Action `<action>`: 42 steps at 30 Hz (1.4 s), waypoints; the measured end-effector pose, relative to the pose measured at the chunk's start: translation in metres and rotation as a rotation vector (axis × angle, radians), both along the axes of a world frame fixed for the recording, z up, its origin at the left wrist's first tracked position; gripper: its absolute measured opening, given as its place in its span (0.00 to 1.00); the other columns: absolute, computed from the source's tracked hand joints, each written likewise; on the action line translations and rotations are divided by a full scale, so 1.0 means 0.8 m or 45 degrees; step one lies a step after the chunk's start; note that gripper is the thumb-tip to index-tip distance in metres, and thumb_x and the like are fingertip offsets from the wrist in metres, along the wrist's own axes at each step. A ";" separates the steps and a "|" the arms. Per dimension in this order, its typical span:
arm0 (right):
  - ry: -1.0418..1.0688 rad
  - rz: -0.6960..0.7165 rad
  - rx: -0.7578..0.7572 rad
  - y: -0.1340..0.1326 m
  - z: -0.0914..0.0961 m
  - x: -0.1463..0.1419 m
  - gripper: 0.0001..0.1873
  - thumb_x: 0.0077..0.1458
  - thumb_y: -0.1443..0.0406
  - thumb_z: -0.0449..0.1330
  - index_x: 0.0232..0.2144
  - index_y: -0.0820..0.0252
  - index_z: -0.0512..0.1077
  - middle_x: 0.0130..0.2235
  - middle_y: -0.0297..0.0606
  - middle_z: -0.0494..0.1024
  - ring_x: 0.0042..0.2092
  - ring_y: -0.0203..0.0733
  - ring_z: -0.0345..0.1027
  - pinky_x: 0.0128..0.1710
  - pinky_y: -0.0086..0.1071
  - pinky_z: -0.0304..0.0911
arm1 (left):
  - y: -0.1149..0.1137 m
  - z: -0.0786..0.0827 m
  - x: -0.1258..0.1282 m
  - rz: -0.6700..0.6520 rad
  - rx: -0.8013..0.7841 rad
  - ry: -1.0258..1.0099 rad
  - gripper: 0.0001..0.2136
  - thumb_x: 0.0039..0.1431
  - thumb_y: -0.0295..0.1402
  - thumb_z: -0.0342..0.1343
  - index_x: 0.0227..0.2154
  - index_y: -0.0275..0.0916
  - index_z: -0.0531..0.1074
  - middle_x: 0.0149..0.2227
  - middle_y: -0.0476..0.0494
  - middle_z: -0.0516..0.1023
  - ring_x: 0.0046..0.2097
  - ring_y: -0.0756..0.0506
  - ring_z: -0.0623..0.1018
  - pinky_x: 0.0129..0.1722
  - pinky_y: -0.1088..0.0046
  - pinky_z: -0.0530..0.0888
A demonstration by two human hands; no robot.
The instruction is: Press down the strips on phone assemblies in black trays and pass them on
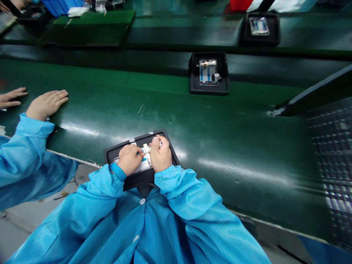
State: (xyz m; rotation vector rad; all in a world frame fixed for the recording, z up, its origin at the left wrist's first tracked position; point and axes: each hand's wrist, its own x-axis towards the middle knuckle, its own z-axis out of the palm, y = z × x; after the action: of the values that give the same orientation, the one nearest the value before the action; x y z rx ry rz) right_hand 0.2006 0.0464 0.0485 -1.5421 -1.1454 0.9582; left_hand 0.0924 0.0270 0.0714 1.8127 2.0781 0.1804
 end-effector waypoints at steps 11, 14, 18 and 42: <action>-0.011 -0.007 0.006 0.002 0.001 0.001 0.21 0.53 0.50 0.48 0.39 0.61 0.63 0.27 0.37 0.75 0.26 0.38 0.69 0.28 0.32 0.64 | 0.000 -0.004 0.001 0.025 0.051 -0.004 0.05 0.49 0.30 0.54 0.25 0.42 0.74 0.33 0.47 0.75 0.41 0.44 0.71 0.43 0.66 0.66; 0.001 0.006 -0.002 0.004 0.002 0.002 0.21 0.53 0.50 0.48 0.39 0.61 0.63 0.26 0.36 0.75 0.22 0.36 0.67 0.25 0.30 0.64 | 0.004 0.000 0.000 0.047 0.032 -0.015 0.05 0.48 0.31 0.54 0.27 0.42 0.75 0.34 0.47 0.75 0.42 0.43 0.71 0.44 0.66 0.66; 0.066 0.039 -0.052 0.006 0.005 0.002 0.22 0.53 0.49 0.48 0.38 0.61 0.63 0.25 0.34 0.74 0.17 0.33 0.63 0.19 0.27 0.62 | 0.002 0.001 -0.009 -0.027 -0.012 -0.159 0.09 0.53 0.32 0.51 0.35 0.44 0.75 0.37 0.48 0.76 0.43 0.45 0.71 0.44 0.68 0.67; 0.066 0.001 0.006 0.000 0.006 0.003 0.19 0.52 0.52 0.50 0.39 0.61 0.63 0.26 0.34 0.74 0.20 0.33 0.66 0.17 0.25 0.64 | -0.038 -0.017 0.009 -0.436 0.453 0.301 0.14 0.59 0.35 0.46 0.42 0.36 0.72 0.45 0.34 0.71 0.52 0.35 0.66 0.52 0.50 0.60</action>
State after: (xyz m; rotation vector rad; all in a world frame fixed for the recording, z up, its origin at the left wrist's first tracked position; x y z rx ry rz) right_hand 0.2032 0.0463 0.0531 -1.5047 -1.1110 0.9902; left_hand 0.0994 -0.0032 0.0576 2.4804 1.9341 0.2668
